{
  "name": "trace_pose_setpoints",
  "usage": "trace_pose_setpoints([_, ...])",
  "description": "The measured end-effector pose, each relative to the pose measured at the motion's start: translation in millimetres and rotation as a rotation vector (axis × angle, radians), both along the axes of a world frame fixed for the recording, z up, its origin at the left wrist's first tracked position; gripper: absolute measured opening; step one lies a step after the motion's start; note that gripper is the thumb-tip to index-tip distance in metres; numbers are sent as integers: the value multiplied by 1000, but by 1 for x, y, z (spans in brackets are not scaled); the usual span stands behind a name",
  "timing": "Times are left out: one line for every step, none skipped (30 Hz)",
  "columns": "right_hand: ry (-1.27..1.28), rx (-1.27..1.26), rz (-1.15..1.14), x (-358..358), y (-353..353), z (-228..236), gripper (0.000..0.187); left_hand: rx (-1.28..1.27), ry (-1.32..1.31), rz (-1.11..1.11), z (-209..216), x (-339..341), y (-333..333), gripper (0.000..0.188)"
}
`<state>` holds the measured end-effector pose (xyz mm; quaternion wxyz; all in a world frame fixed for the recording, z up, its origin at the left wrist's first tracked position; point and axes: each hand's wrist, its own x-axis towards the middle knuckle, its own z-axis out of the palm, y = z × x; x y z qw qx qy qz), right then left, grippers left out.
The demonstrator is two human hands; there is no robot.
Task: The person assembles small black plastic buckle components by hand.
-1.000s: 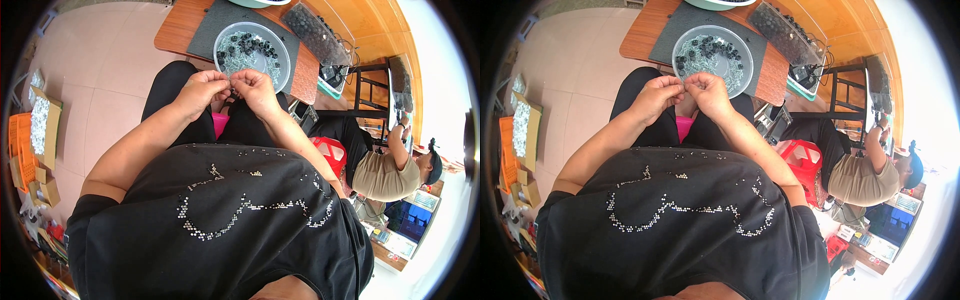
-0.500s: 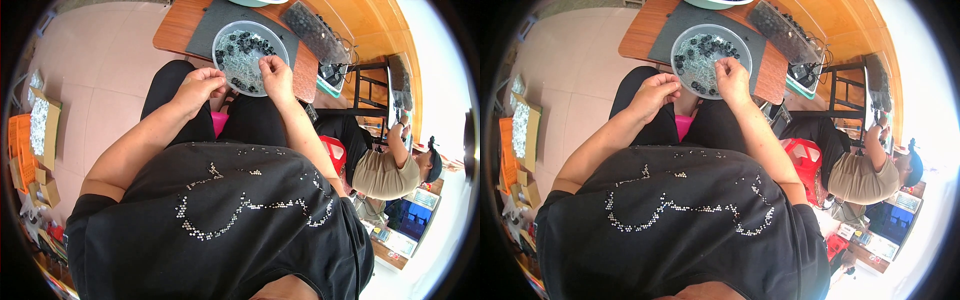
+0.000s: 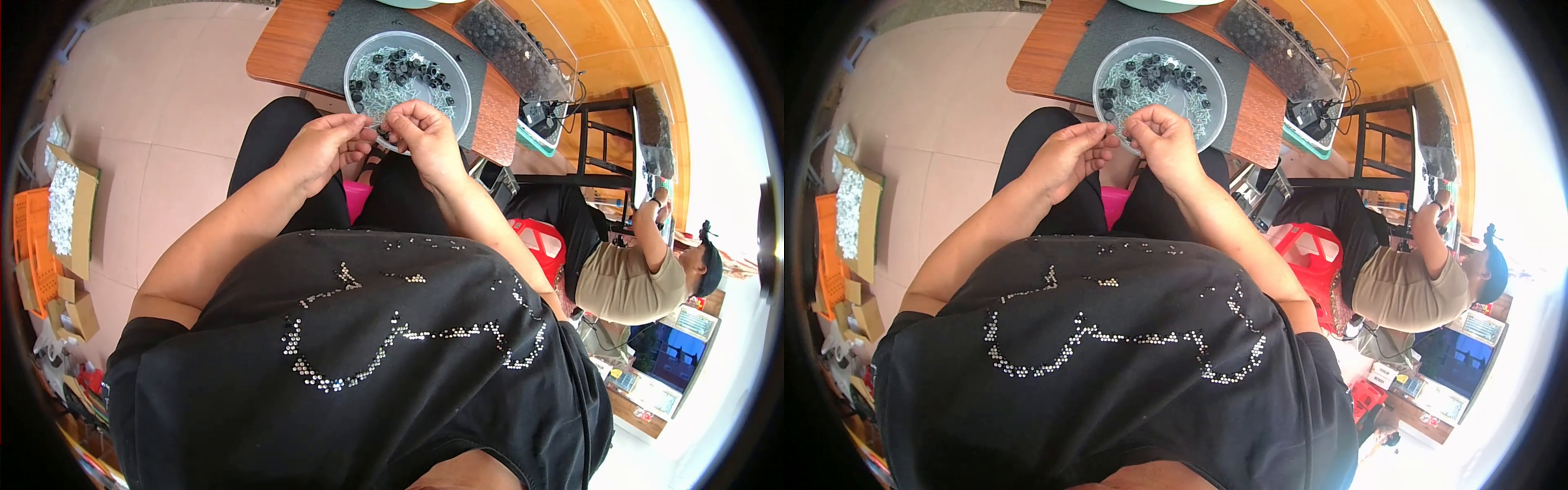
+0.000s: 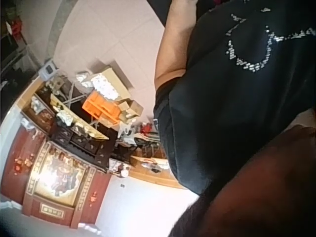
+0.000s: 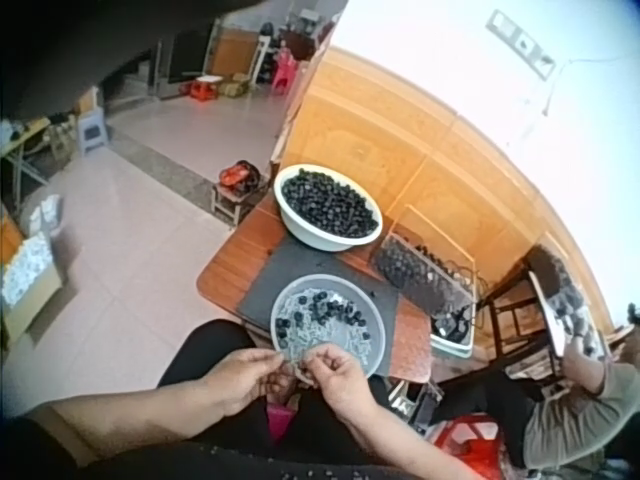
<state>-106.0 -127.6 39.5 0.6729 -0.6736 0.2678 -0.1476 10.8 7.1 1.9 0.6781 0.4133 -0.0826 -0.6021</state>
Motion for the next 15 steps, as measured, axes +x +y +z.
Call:
trace_pose_setpoints([0,28,-19,0,0,1,8,-6,109,21,0,1,1,23])
trace_pose_setpoints([0,56,-39,-1,0,2,7,-6,109,21,-2,3,1,23])
trace_pose_setpoints([0,56,-39,-2,1,2,7,3,138,39,-6,3,1,23])
trace_pose_setpoints([9,71,-36,-3,1,2,8,12,167,57,-9,4,1,23])
trace_pose_setpoints([18,87,-32,-3,1,1,8,12,167,57,-13,6,1,23])
trace_pose_setpoints([17,88,-32,-4,3,2,8,-26,203,23,-16,8,2,22])
trace_pose_setpoints([10,88,-40,-4,5,3,8,-63,239,-11,-19,9,2,22])
trace_pose_setpoints([2,89,-48,-3,7,4,8,-62,238,-12,-20,9,2,22])
trace_pose_setpoints([2,89,-49,-4,7,3,8,-47,232,-18,-21,8,2,21])
trace_pose_setpoints([-9,69,-31,-5,7,2,6,-32,225,-24,-21,8,2,21])
trace_pose_setpoints([-20,49,-13,-5,7,1,4,-32,226,-24,-19,7,1,21])
trace_pose_setpoints([-20,49,-13,-5,8,3,4,-15,185,-7,-13,4,1,21])
trace_pose_setpoints([-19,32,-9,-4,11,6,3,3,144,10,-8,2,1,21])
trace_pose_setpoints([-18,14,-5,-3,13,8,3,3,145,11,-6,1,0,21])
trace_pose_setpoints([-18,14,-4,-3,14,6,3,23,101,14,-3,0,0,21])
